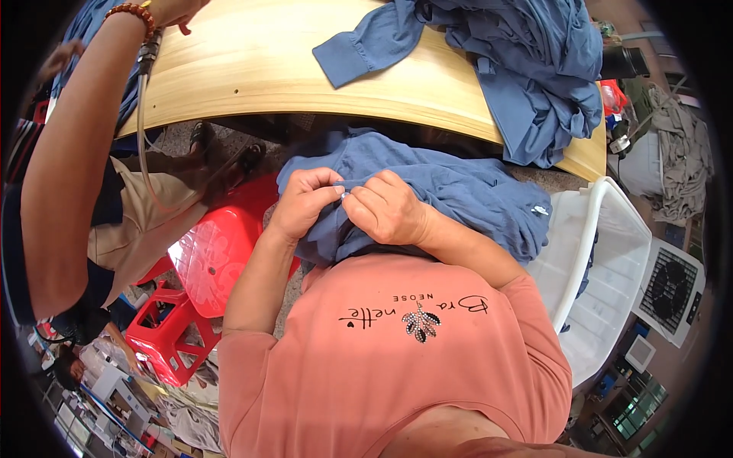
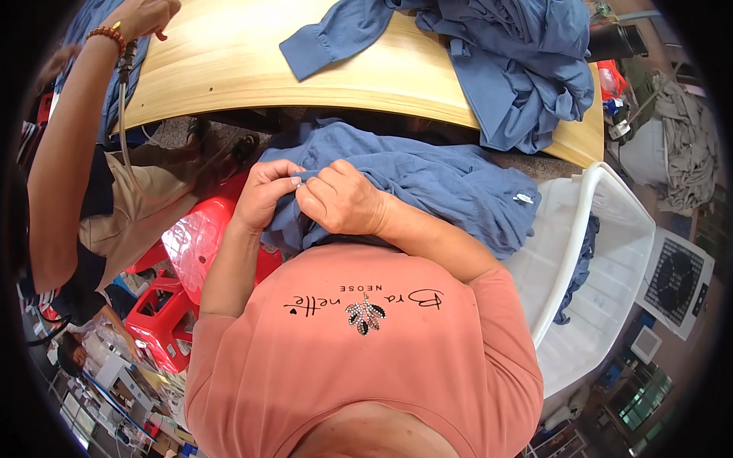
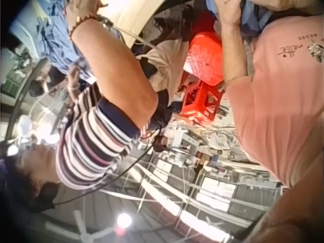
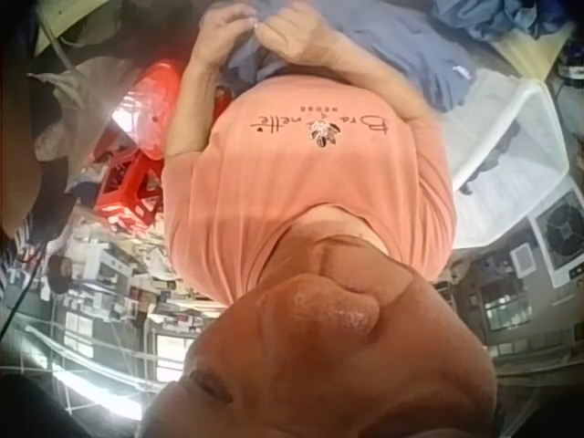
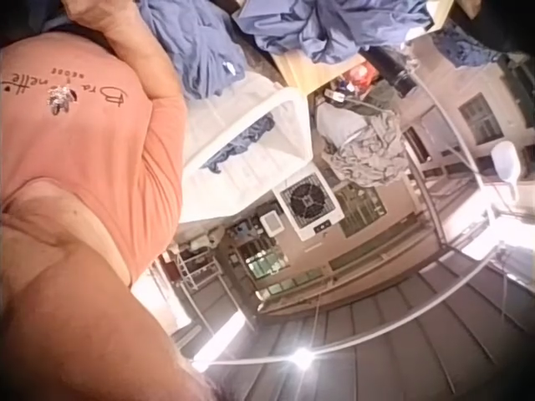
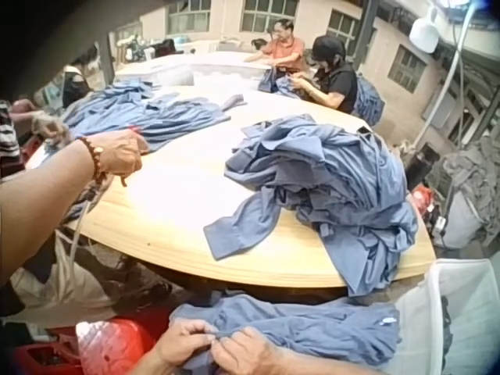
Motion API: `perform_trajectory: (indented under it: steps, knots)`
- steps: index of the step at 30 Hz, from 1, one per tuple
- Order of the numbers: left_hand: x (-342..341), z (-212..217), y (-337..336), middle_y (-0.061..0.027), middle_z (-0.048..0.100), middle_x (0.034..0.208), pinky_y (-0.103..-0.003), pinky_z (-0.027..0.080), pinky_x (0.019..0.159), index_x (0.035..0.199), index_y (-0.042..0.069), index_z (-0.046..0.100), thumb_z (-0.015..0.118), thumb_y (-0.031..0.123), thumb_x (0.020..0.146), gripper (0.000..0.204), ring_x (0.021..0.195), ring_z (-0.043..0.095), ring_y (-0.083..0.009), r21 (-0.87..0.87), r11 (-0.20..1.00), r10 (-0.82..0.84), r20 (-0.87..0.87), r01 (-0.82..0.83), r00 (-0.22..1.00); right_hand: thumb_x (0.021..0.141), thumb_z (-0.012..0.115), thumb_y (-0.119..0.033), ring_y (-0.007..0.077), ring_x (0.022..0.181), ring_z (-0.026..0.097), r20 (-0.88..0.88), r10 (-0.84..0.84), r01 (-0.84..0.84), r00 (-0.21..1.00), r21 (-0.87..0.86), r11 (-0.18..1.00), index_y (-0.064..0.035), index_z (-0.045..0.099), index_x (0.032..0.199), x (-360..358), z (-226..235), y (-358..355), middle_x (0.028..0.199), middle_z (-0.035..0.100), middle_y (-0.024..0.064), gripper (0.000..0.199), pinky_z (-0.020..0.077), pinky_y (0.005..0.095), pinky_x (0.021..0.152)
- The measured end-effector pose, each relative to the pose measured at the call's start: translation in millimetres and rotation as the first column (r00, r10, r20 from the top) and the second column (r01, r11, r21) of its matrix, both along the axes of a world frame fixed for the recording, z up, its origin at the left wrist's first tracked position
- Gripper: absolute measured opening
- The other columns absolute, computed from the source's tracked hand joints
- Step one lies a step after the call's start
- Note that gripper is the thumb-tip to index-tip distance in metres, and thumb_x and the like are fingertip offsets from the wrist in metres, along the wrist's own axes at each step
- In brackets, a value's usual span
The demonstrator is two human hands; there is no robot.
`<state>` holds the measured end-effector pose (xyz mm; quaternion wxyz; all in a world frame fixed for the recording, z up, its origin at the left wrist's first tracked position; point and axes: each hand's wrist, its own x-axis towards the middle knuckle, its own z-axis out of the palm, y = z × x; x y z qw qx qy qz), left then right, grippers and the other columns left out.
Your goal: Inspecting and sorting blue fabric garments in a factory setting.
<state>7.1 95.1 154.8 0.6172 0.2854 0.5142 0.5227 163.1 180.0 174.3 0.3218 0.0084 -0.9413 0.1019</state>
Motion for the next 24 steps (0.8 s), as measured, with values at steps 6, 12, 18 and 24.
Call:
perform_trajectory:
  steps: [6, 12, 18, 24]
  knots:
    - [-6.8, 6.1, -0.7, -0.0028, 0.062, 0.08, -0.021, 0.044, 0.07, 0.083, -0.003, 0.062, 0.056, -0.001, 0.074, 0.011, 0.075, 0.055, -0.0071, 0.012, 1.0, -0.009, -0.034, 0.009, 0.999, 0.061, 0.057, -0.008, 0.016, 0.051, 0.04, 0.017, 0.0, 0.0, 1.0, -0.015, 1.0, -0.0031, 0.05, 0.072, -5.5, 8.3, 5.3, 0.06, 0.042, 0.0037, 0.014, 0.0305, 0.0292, 0.047]
    - [-10.9, 2.1, -0.2, 0.0026, 0.056, 0.075, -0.022, 0.043, 0.065, 0.087, 0.0, 0.06, 0.06, 0.005, 0.077, 0.011, 0.072, 0.048, -0.0047, 0.039, 0.995, -0.079, -0.287, 0.094, 0.955, 0.062, 0.053, -0.011, 0.0211, 0.061, 0.045, 0.14, -0.075, 0.098, 0.987, -0.167, 0.981, -0.0053, 0.056, 0.08, -2.6, -1.1, 7.1, 0.066, 0.045, 0.0045, 0.018, 0.0331, 0.0349, 0.055]
    - [7.4, -12.6, -9.6, 0.0013, 0.06, 0.078, -0.018, 0.042, 0.063, 0.086, -0.002, 0.063, 0.06, -0.002, 0.076, 0.01, 0.07, 0.052, -0.0043, 0.131, 0.991, 0.058, -0.21, -0.03, 0.976, 0.067, 0.06, -0.01, 0.0213, 0.073, 0.052, 0.205, -0.074, 0.153, 0.976, -0.405, 0.901, -0.0112, 0.058, 0.08, 8.2, -3.5, 6.4, 0.079, 0.056, 0.003, 0.013, 0.0369, 0.0341, 0.061]
    - [9.2, -5.4, -4.8, 0.0018, 0.061, 0.077, -0.018, 0.041, 0.061, 0.085, -0.002, 0.063, 0.062, -0.002, 0.076, 0.01, 0.068, 0.051, -0.0036, 0.155, 0.986, 0.086, -0.187, -0.057, 0.979, 0.066, 0.061, -0.007, 0.0245, 0.07, 0.055, 0.06, -0.011, 0.038, 0.998, -0.469, 0.882, -0.009, 0.057, 0.078, 9.3, -9.6, 13.2, 0.072, 0.057, 0.0058, 0.012, 0.041, 0.0353, 0.062]
